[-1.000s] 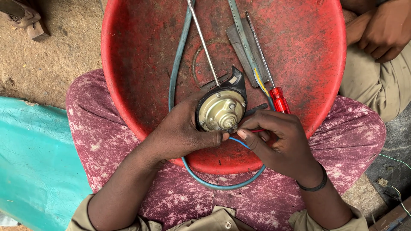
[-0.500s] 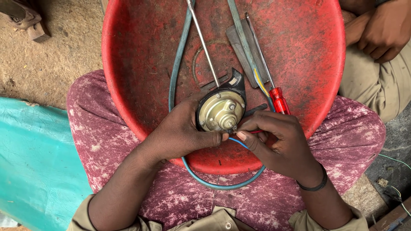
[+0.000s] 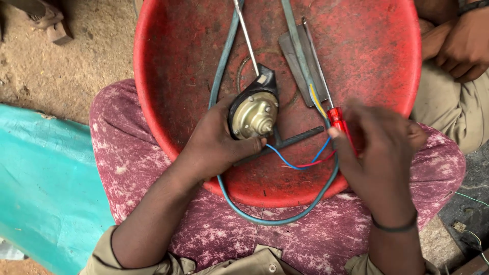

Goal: The recorder uses a screwdriver to repair or adjust a motorcycle horn inside a plastic tub.

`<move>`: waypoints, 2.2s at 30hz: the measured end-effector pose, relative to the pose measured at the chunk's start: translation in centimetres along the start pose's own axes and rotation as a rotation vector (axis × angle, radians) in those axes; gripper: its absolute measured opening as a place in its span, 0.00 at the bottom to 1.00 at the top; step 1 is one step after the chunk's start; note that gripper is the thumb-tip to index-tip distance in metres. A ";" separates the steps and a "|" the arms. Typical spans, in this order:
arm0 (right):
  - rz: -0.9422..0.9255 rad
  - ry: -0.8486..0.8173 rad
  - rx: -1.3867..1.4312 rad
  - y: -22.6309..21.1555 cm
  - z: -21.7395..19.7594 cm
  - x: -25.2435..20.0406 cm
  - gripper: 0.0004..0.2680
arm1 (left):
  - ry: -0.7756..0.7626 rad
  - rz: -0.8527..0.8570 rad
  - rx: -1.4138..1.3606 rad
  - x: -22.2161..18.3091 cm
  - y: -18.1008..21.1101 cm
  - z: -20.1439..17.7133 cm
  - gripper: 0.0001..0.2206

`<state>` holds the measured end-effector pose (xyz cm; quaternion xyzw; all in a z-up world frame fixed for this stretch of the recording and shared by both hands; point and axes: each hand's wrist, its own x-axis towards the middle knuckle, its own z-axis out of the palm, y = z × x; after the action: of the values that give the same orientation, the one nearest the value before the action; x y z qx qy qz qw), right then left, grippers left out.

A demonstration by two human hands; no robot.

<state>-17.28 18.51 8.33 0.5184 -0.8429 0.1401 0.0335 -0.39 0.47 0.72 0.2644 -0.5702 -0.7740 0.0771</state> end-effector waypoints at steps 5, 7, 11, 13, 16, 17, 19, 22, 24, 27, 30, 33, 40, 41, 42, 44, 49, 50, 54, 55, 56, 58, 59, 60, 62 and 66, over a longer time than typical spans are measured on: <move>0.111 0.039 0.054 2.2 0.8 -2.5 0.11 | 0.046 0.003 0.032 0.2 -0.2 -0.1 0.28; 0.096 0.111 0.101 1.4 -0.2 -2.8 0.10 | 0.099 -0.036 0.096 0.2 -0.2 -0.3 0.28; 0.543 0.166 0.760 0.6 -2.2 -5.9 0.10 | 0.141 -0.054 0.199 0.2 -0.4 -0.3 0.31; 0.539 0.192 0.748 1.0 -2.5 -8.1 0.11 | 0.164 -0.086 0.257 0.4 -0.4 -0.3 0.31; 0.453 0.148 0.432 0.9 -2.9 -9.8 0.12 | 0.194 -0.091 0.271 0.4 -0.8 -0.4 0.32; 0.426 0.116 0.412 1.1 -3.0 -10.6 0.13 | 0.195 -0.047 0.320 0.3 -0.7 -0.4 0.32; 0.407 0.083 0.390 1.5 -2.6 -12.1 0.14 | 0.190 -0.008 0.369 0.2 -0.3 -0.3 0.32; 0.360 0.143 0.430 1.6 -1.8 -13.7 0.14 | 0.159 -0.076 0.409 0.2 0.5 0.1 0.29; 0.377 0.209 0.454 1.0 -1.2 -13.9 0.13 | 0.192 -0.084 0.511 0.1 0.4 0.2 0.27; 0.364 0.187 0.360 1.2 -1.3 -13.3 0.14 | 0.195 0.089 0.503 -0.4 0.5 0.6 0.30; 0.344 0.158 0.330 1.2 -1.4 -13.5 0.13 | 0.205 0.025 0.573 -0.3 0.9 0.6 0.28; 0.358 0.165 0.384 1.5 -1.1 -14.3 0.13 | 0.197 0.014 0.570 -0.2 0.9 0.7 0.25; 0.319 0.147 0.337 1.5 -1.2 -14.3 0.13 | 0.213 0.078 0.614 -0.2 0.6 0.7 0.25; 0.311 0.143 0.334 1.5 -1.2 -14.4 0.13 | 0.209 0.058 0.604 -0.2 0.8 0.7 0.25; 0.302 0.139 0.332 1.5 -1.3 -14.4 0.14 | 0.204 0.038 0.593 -0.3 1.0 0.8 0.25; 0.288 0.150 0.321 1.3 -1.1 -14.1 0.13 | 0.207 0.034 0.609 -0.2 1.0 0.8 0.26; 0.215 0.136 0.267 1.1 -1.2 -13.6 0.13 | 0.216 0.030 0.647 -0.1 0.6 0.7 0.27; 0.185 0.140 0.284 1.1 -1.2 -13.4 0.12 | 0.242 0.026 0.680 -0.1 0.4 0.6 0.29; -0.167 0.039 0.199 2.0 -2.6 -10.7 0.13 | 0.310 0.069 0.697 -0.2 0.2 0.2 0.34; -0.167 0.041 0.197 2.4 -2.7 -10.7 0.13 | 0.310 0.072 0.697 -0.3 0.3 0.1 0.34; -0.206 0.006 0.136 2.8 -2.9 -10.7 0.14 | 0.316 0.086 0.685 -0.4 0.4 0.0 0.33; -0.252 -0.023 0.073 3.4 -3.2 -10.2 0.16 | 0.328 0.106 0.674 -0.4 0.6 -0.4 0.33; -0.318 -0.032 0.026 3.7 -3.4 -9.8 0.16 | 0.332 0.143 0.661 -0.5 0.5 -0.5 0.32; -0.385 -0.041 -0.021 4.0 -3.5 -9.4 0.17 | 0.336 0.180 0.647 -0.6 0.4 -0.7 0.32; -0.374 -0.053 -0.019 4.0 -4.0 -9.1 0.16 | 0.336 0.166 0.657 -0.5 0.5 -0.8 0.32; 0.126 -0.127 0.204 2.4 -4.4 -9.2 0.10 | 0.313 0.154 0.672 -0.6 0.2 -0.7 0.35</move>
<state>-15.53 28.64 10.25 0.4728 -0.8556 0.1940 -0.0816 0.44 0.08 0.91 0.3462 -0.7918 -0.4860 0.1302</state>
